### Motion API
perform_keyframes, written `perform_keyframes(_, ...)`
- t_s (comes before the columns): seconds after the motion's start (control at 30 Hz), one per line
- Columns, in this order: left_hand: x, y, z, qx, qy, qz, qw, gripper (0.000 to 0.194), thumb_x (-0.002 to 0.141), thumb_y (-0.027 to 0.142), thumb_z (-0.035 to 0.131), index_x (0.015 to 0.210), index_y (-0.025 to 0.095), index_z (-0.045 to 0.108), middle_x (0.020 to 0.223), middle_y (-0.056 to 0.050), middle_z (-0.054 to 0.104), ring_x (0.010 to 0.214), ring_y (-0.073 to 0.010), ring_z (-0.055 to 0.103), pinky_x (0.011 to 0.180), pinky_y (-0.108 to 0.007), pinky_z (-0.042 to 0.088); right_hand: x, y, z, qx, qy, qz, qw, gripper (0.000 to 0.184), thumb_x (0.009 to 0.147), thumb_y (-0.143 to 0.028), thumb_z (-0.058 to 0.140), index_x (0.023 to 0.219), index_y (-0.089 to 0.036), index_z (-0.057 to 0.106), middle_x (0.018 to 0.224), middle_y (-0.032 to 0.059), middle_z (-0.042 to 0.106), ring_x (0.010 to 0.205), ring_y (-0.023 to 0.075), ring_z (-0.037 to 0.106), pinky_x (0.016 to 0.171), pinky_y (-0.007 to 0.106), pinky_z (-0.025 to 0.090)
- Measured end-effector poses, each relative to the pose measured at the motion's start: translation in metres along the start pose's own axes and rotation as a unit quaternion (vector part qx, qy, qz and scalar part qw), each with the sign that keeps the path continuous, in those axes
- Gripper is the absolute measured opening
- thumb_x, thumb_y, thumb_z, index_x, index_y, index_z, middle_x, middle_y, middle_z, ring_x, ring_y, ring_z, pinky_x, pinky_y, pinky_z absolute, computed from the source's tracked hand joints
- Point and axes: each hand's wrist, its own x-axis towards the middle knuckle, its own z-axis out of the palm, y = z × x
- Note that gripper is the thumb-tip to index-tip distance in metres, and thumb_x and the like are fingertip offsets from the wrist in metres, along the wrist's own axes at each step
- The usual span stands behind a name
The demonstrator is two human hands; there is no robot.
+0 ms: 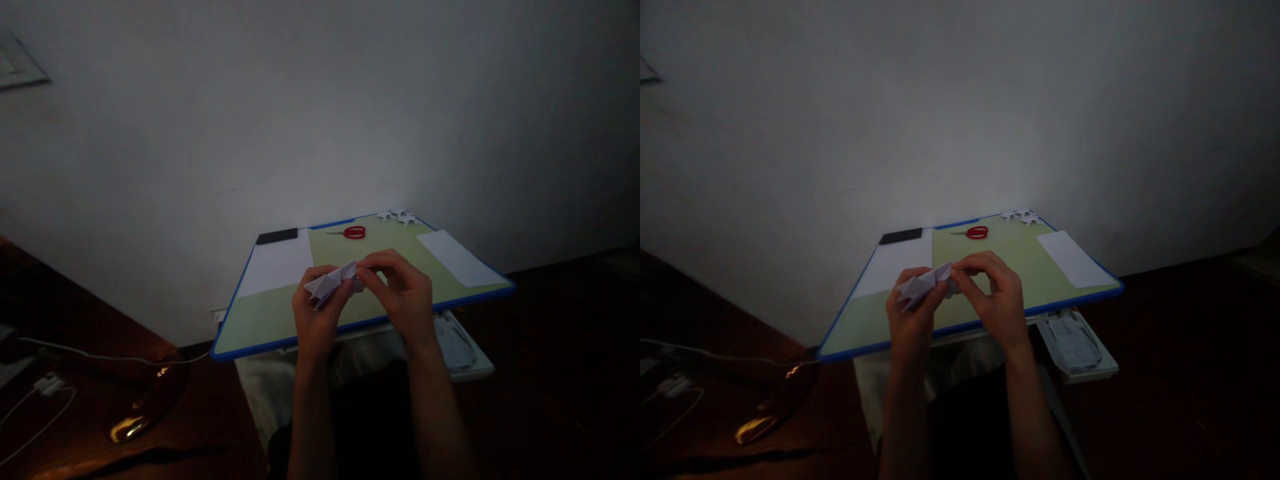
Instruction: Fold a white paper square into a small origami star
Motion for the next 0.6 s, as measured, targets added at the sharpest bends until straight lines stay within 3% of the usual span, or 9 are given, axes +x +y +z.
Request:
perform_keyframes(0.17, -0.001, 0.000, 0.001, 0.012, 0.012, 0.006, 1.000, 0.029, 0.078, 0.033, 0.091, 0.094, 0.020, 0.071, 0.079, 0.001, 0.070, 0.068, -0.0124, 0.065, 0.063, -0.021, 0.054, -0.003, -0.001, 0.009, 0.024, 0.029, 0.042, 0.998, 0.002, 0.093, -0.025, 0.076, 0.094, -0.024, 0.075, 0.092, 0.0028, 0.073, 0.087, 0.0199, 0.068, 0.079, 0.034, 0.056)
perform_keyframes(0.33, -0.002, 0.000, 0.000, -0.018, -0.002, -0.028, 0.999, 0.056, 0.073, 0.031, 0.094, 0.123, 0.026, 0.068, 0.084, 0.000, 0.074, 0.071, -0.0164, 0.071, 0.066, -0.025, 0.058, -0.002, 0.001, 0.004, -0.012, 0.014, 0.012, 1.000, 0.002, 0.094, -0.024, 0.074, 0.096, -0.025, 0.074, 0.093, 0.0029, 0.071, 0.088, 0.0200, 0.067, 0.080, 0.035, 0.055)
perform_keyframes(0.5, -0.001, 0.003, -0.003, 0.017, -0.030, -0.013, 0.999, 0.026, 0.080, 0.036, 0.089, 0.098, 0.022, 0.078, 0.100, -0.006, 0.079, 0.085, -0.0200, 0.074, 0.075, -0.028, 0.060, 0.000, 0.007, -0.013, -0.061, -0.025, -0.025, 0.998, 0.004, 0.096, -0.022, 0.073, 0.098, -0.026, 0.074, 0.096, 0.0036, 0.072, 0.091, 0.0216, 0.068, 0.082, 0.038, 0.055)
perform_keyframes(0.6, -0.001, 0.008, -0.003, 0.063, -0.026, -0.018, 0.998, 0.037, 0.077, 0.032, 0.092, 0.110, 0.024, 0.078, 0.099, -0.005, 0.079, 0.081, -0.0191, 0.074, 0.069, -0.027, 0.059, 0.001, 0.007, -0.019, -0.091, -0.040, -0.042, 0.994, 0.005, 0.097, -0.022, 0.073, 0.098, -0.026, 0.073, 0.095, 0.0034, 0.073, 0.091, 0.0219, 0.068, 0.081, 0.038, 0.055)
